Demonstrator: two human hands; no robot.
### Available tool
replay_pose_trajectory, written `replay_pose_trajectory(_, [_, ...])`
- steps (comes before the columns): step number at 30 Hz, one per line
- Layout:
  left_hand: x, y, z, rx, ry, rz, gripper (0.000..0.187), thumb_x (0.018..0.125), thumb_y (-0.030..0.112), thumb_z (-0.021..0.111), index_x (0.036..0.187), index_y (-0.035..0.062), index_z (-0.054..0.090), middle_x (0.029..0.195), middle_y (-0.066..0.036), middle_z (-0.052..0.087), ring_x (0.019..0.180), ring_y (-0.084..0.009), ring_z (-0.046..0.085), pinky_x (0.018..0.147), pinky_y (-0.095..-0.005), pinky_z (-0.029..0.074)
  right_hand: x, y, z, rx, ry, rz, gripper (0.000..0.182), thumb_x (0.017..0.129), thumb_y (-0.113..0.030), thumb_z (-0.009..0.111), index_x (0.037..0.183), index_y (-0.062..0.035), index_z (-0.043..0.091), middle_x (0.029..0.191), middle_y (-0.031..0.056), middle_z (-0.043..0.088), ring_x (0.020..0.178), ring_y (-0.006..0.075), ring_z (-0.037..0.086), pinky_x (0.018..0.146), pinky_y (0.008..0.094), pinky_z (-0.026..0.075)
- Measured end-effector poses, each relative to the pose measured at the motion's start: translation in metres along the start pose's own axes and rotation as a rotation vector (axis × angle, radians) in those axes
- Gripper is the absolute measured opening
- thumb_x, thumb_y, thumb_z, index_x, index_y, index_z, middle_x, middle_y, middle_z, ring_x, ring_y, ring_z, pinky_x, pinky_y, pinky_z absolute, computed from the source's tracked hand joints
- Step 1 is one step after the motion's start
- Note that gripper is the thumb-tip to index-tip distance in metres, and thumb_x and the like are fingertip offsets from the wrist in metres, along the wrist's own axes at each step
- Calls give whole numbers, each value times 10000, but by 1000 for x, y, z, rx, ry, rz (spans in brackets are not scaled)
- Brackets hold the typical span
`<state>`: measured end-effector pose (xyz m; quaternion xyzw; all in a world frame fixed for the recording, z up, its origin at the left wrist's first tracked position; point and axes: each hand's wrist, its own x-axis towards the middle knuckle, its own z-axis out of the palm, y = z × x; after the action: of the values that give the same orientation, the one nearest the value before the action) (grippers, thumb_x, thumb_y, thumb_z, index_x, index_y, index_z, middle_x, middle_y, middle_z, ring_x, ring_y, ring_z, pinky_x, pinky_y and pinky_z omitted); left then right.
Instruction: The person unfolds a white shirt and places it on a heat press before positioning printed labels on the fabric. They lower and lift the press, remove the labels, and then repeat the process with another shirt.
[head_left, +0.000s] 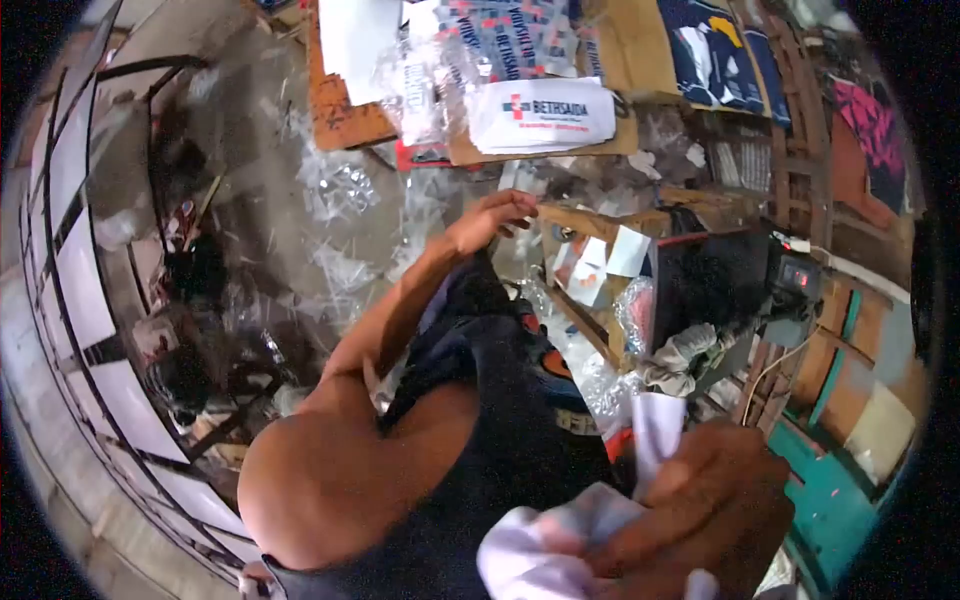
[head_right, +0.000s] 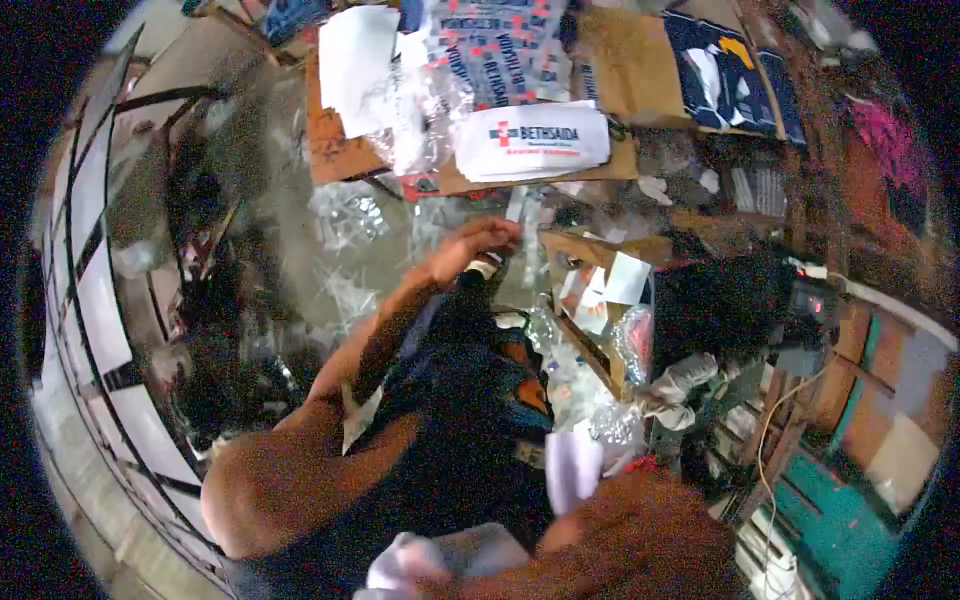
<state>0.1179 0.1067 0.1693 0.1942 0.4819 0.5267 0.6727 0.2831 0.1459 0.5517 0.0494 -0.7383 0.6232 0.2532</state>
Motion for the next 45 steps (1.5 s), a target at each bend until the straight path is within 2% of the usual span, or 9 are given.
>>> replay_pose_trajectory(12, [-28, 2, 6, 35, 16, 44, 413, 997, 330, 569, 1336, 96, 588, 1225, -30, 661, 1137, -165, 583, 938, -337, 457, -26, -3, 10, -253, 300, 136, 242, 936, -210, 665, 1100, -31, 662, 980, 29, 715, 827, 148, 690, 681, 282, 485])
replay_pose_trajectory(19, [-46, 19, 15, -427, -401, 120, 699, 1022, 593, 450, 1458, 47, 466, 1419, -104, 551, 1326, -222, 500, 1109, -407, 395, -49, 135, -16, 156, 786, 1012, 368, 876, -116, 700, 1219, 0, 635, 1103, 86, 681, 994, 205, 669, 891, 371, 543])
replay_pose_trajectory(24, [-41, -5, 33, 179, -3, 18, 598, 907, 277, 765, 1386, 5, 531, 1204, -95, 684, 1067, -190, 632, 948, -364, 520, -157, 310, -10, 388, 697, 1065, 464, 889, -262, 733, 1250, 12, 638, 1174, 88, 699, 1032, 188, 671, 875, 337, 534])
replay_pose_trajectory(30, [-2, -78, -13, 100, 280, -364, 365, 909, 180, 719, 1234, 18, 678, 1056, -72, 734, 904, -198, 695, 805, -356, 553, -232, 375, 15, -338, 505, 1097, 569, 928, -423, 702, 1274, 16, 596, 1098, 178, 696, 1037, 320, 676, 907, 418, 521])
replay_pose_trajectory(36, [82, -240, -185, -654, 505, -140, 575, 889, 218, 737, 1409, 66, 545, 1247, -40, 666, 1097, -189, 626, 862, -490, 529, -428, 417, 65, -734, 393, 953, 268, 1000, -324, 581, 1048, -81, 684, 1018, 177, 704, 926, 369, 675, 813, 474, 538])
replay_pose_trajectory(40, [139, -199, -229, -288, 589, -158, 551, 885, 222, 739, 1380, 61, 556, 1225, -47, 668, 1081, -197, 627, 852, -483, 529, -542, 365, 115, -849, 277, 932, 178, 981, -238, 572, 1019, -91, 665, 969, 180, 680, 837, 410, 652, 719, 492, 533])
replay_pose_trajectory(41, [147, -196, -236, -245, 587, -152, 545, 885, 223, 739, 1372, 60, 559, 1219, -49, 669, 1077, -199, 627, 849, -481, 529, -542, 339, 114, -615, -17, 1395, 164, 952, -205, 591, 1051, -90, 653, 987, 185, 683, 799, 396, 647, 677, 498, 530])
replay_pose_trajectory(43, [157, -199, -247, -189, 602, -128, 533, 883, 225, 740, 1357, 58, 564, 1208, -52, 670, 1069, -204, 628, 844, -477, 529, -654, 332, 166, -870, -33, 942, 230, 913, -211, 641, 1115, -100, 657, 879, 115, 664, 721, 319, 639, 570, 483, 502])
replay_pose_trajectory(45, [163, -207, -254, -140, 629, -102, 521, 881, 227, 741, 1342, 56, 570, 1197, -56, 671, 1060, -208, 628, 839, -473, 528, -623, 298, 175, -584, 9, 1351, 245, 941, -276, 592, 1111, -119, 672, 837, 118, 667, 739, 304, 653, 597, 473, 508])
